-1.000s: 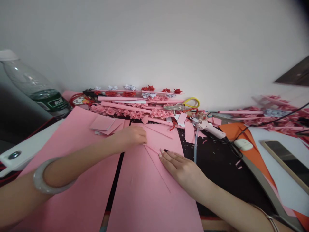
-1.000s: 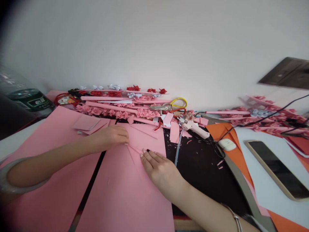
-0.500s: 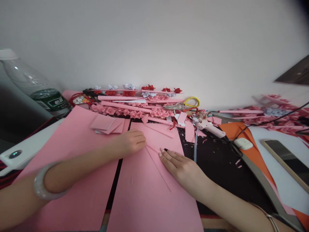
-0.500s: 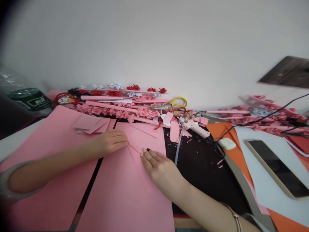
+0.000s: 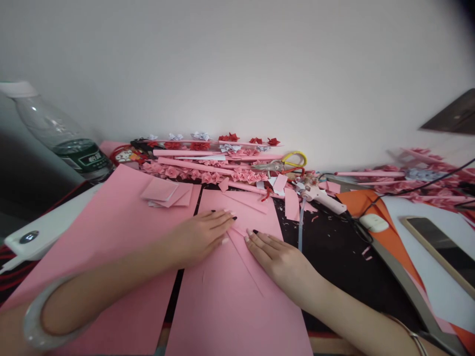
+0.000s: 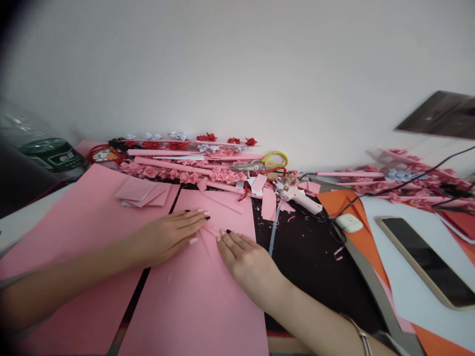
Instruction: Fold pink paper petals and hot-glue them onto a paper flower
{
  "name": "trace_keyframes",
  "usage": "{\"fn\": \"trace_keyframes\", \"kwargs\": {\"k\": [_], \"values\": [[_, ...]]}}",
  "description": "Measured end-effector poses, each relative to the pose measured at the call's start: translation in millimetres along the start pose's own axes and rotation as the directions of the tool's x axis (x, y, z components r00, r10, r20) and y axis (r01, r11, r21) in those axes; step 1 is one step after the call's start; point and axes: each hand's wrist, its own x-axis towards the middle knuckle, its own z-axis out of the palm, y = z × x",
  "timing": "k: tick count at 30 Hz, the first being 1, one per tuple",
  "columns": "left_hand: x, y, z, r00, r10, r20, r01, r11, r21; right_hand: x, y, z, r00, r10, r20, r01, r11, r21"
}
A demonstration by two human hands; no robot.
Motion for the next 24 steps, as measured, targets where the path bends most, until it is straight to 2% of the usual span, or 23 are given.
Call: {"fn": "trace_keyframes", "kwargs": {"k": [6, 16, 24], "values": [[-4.7, 15.9, 2.7, 0.989, -0.055, 0.137, 0.059, 0.998, -0.03, -0.5, -0.4, -1.5, 1.0, 0.01, -0.003, -0.01, 1.0, 0.009], [-5.2, 24.2, 0.4, 0.969, -0.117, 0.219, 0.128, 0.991, -0.037, -1.7, 2.8, -7.5, 0.998, -0.007, 0.069, 0.001, 0.996, 0.084], [0.5, 40.0, -2.8, 0.96, -0.169, 0.224, 0.181, 0.983, -0.034, -3.5, -1.0, -20.4, 0.98, 0.049, 0.191, -0.101, 0.958, 0.269]]}}
